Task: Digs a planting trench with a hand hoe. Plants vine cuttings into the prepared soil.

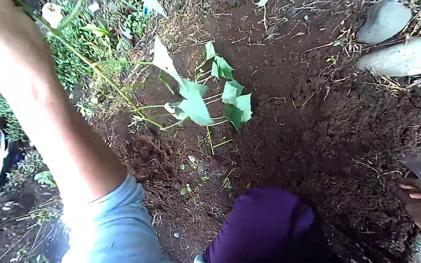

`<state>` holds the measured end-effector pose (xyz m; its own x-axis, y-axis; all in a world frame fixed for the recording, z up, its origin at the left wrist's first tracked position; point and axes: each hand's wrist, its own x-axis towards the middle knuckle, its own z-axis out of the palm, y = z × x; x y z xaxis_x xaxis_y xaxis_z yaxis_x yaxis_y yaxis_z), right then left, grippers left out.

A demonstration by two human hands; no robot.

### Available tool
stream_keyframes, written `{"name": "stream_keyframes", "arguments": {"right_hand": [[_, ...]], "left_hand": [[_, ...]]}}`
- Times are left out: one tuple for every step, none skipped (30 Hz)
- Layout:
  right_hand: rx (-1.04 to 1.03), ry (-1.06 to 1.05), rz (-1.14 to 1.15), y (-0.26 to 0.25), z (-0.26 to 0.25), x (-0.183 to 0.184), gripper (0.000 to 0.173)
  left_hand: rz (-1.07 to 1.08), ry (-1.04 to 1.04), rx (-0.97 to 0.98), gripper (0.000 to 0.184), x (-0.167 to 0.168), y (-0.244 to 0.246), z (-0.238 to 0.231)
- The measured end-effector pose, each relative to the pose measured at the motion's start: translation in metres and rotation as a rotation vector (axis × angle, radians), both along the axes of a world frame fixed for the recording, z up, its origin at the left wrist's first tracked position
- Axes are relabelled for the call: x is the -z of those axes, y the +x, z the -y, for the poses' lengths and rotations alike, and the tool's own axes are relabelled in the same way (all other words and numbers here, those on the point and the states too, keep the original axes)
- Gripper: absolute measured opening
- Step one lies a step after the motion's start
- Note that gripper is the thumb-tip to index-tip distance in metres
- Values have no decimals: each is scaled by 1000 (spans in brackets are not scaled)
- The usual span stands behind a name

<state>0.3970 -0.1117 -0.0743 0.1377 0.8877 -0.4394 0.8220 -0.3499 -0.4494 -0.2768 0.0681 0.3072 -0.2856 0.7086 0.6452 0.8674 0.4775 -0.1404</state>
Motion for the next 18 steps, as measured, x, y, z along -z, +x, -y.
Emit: {"name": "stream_keyframes", "arguments": {"right_hand": [[-35, 47, -33, -13, -10, -9, 32], [-83, 93, -66, -29, -20, -22, 28], [-146, 123, -99, -49, -30, -37, 26], [-219, 145, -138, -70, -37, -54, 24], [-306, 173, -177, -92, -43, -67, 24], [-382, 233, -206, -114, -44, -76, 24], [-439, 376, -218, -136, -41, -82, 25], [-472, 617, -203, -156, -36, -83, 23], [-477, 879, -151, -175, -36, -85, 20], [-459, 1078, -66, -188, -41, -88, 17], [-421, 1187, 39, -194, -51, -91, 16], [-372, 1196, 134, -192, -63, -93, 16], [-323, 1102, 185, -183, -77, -94, 20], [-278, 942, 181, -168, -92, -95, 28], [-239, 749, 136, -149, -107, -95, 35], [-206, 581, 85, -130, -120, -94, 38], [-172, 460, 32, -113, -130, -89, 39], [-135, 341, -23, -99, -136, -84, 40]], "left_hand": [[20, 44, 39, 24, -2, 22, -4], [80, 66, 114, 18, -2, 56, -4], [139, 90, 185, 13, -1, 93, -3], [186, 139, 291, 10, 5, 121, -7], [262, 183, 391, 11, 13, 141, -15], [397, 187, 476, 10, 21, 157, -24], [529, 194, 567, 11, 32, 171, -36], [653, 185, 659, 14, 43, 184, -47], [754, 149, 731, 17, 56, 198, -56], [836, 112, 791, 16, 69, 212, -65], [906, 86, 845, 14, 83, 228, -76], [976, 75, 893, 12, 98, 246, -85], [1040, 66, 922, 10, 111, 263, -93], [1106, 54, 947, 9, 123, 283, -101], [1180, 37, 965, 9, 135, 302, -109], [1249, 17, 984, 10, 148, 319, -118], [1318, -22, 990, 13, 162, 334, -127], [1376, -70, 974, 15, 177, 348, -135]]}}
